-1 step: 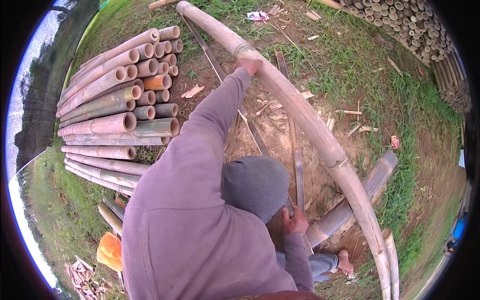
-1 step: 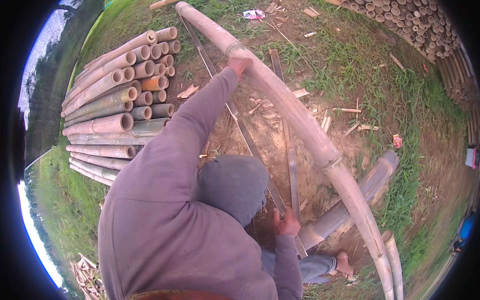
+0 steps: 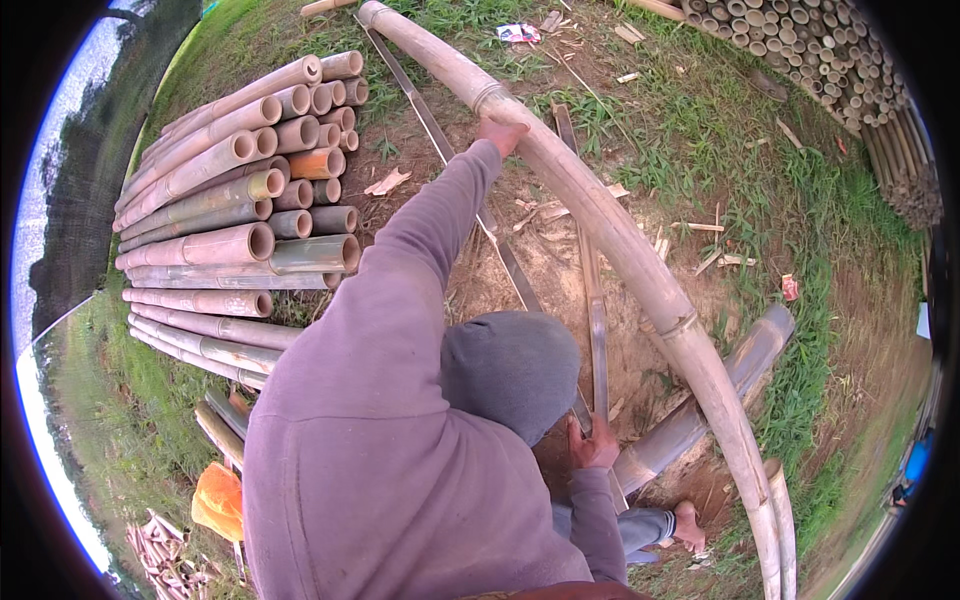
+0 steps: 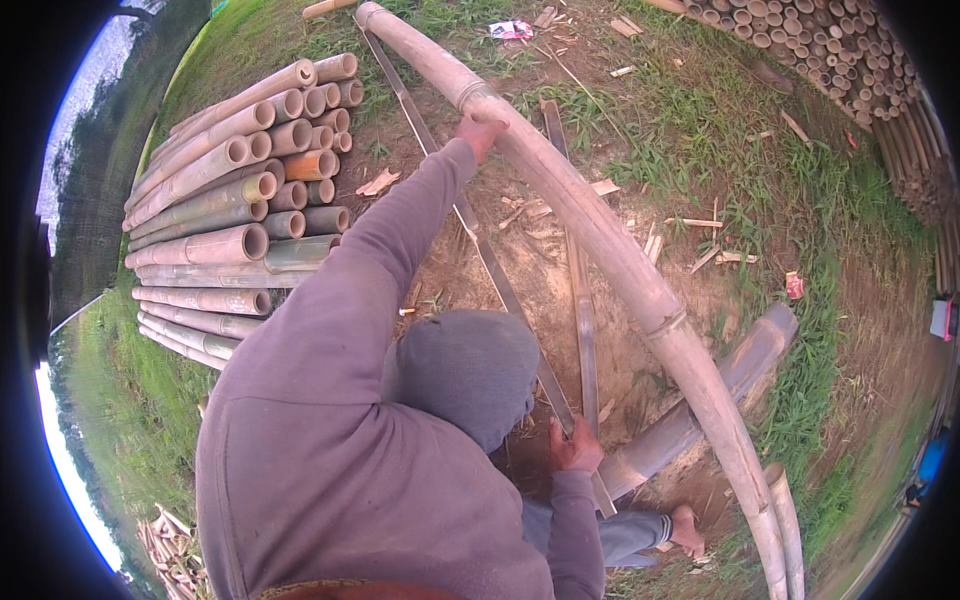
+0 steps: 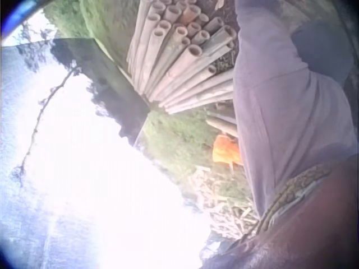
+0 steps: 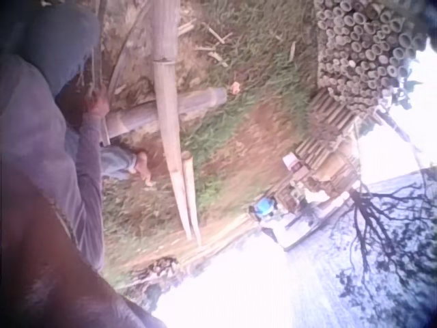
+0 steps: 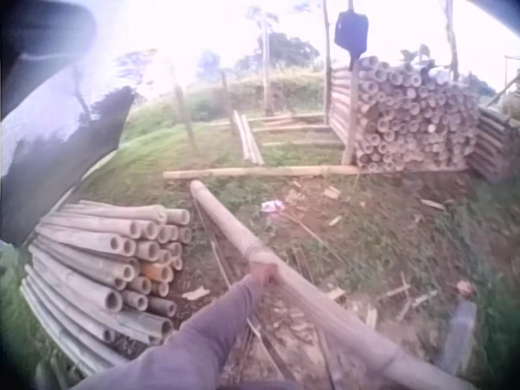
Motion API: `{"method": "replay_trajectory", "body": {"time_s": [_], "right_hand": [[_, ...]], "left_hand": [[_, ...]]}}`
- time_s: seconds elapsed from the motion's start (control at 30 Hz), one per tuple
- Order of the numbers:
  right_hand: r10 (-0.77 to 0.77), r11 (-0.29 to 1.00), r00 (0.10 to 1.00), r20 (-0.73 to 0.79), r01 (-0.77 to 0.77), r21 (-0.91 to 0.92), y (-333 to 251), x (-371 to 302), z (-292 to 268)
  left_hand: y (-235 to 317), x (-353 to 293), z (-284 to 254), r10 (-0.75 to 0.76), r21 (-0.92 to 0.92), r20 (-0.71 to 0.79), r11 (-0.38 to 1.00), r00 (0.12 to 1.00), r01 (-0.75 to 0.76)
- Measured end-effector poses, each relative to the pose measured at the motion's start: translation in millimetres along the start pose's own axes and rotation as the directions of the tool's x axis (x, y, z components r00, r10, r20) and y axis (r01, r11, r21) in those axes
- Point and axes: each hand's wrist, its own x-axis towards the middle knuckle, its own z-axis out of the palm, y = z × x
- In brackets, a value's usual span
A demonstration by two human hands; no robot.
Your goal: The person uses a hand saw to cut long bamboo poles into shorter sections. They repeatedly position a pole on a wooden stand, saw through it, and then move the cut pieces aside.
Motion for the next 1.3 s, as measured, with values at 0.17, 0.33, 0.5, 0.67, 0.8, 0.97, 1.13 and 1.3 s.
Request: {"method": "replay_trajectory", "body": {"time_s": [0.17,0.33,0.5,0.67,0.8,0.97,1.13,1.3], "right_hand": [[-0.069,0.997,0.981,-0.180,0.072,0.011,10,-12,-35],[-0.184,0.983,0.940,-0.288,0.179,-0.047,7,-9,-78],[-0.122,0.992,0.935,-0.333,0.108,-0.062,38,-16,-98],[-0.081,0.997,0.949,-0.303,0.079,-0.019,52,-7,-126],[-0.116,0.993,0.925,-0.363,0.120,-0.012,69,7,-149],[-0.158,0.987,0.915,-0.372,0.151,-0.047,84,19,-162],[-0.206,0.978,0.882,-0.424,0.182,-0.098,105,15,-169],[-0.169,0.982,0.907,-0.386,0.122,-0.143,118,26,-190]], "left_hand": [[15,-125,-52,0.398,0.360,0.005,0.855,0.917,-0.373],[-15,-133,-69,-0.212,-0.326,-0.184,0.934,0.960,0.144],[7,-144,-52,-0.161,-0.722,0.185,0.647,0.969,0.245],[57,-164,-44,-0.090,-0.772,0.258,0.579,0.962,0.262],[59,-167,-29,-0.077,-0.742,0.368,0.576,0.927,0.342],[45,-164,-19,-0.028,-0.766,0.398,0.540,0.917,0.349],[60,-183,-5,0.004,-0.745,0.446,0.556,0.895,0.368],[30,-177,1,0.024,-0.707,0.512,0.579,0.858,0.406]]}}
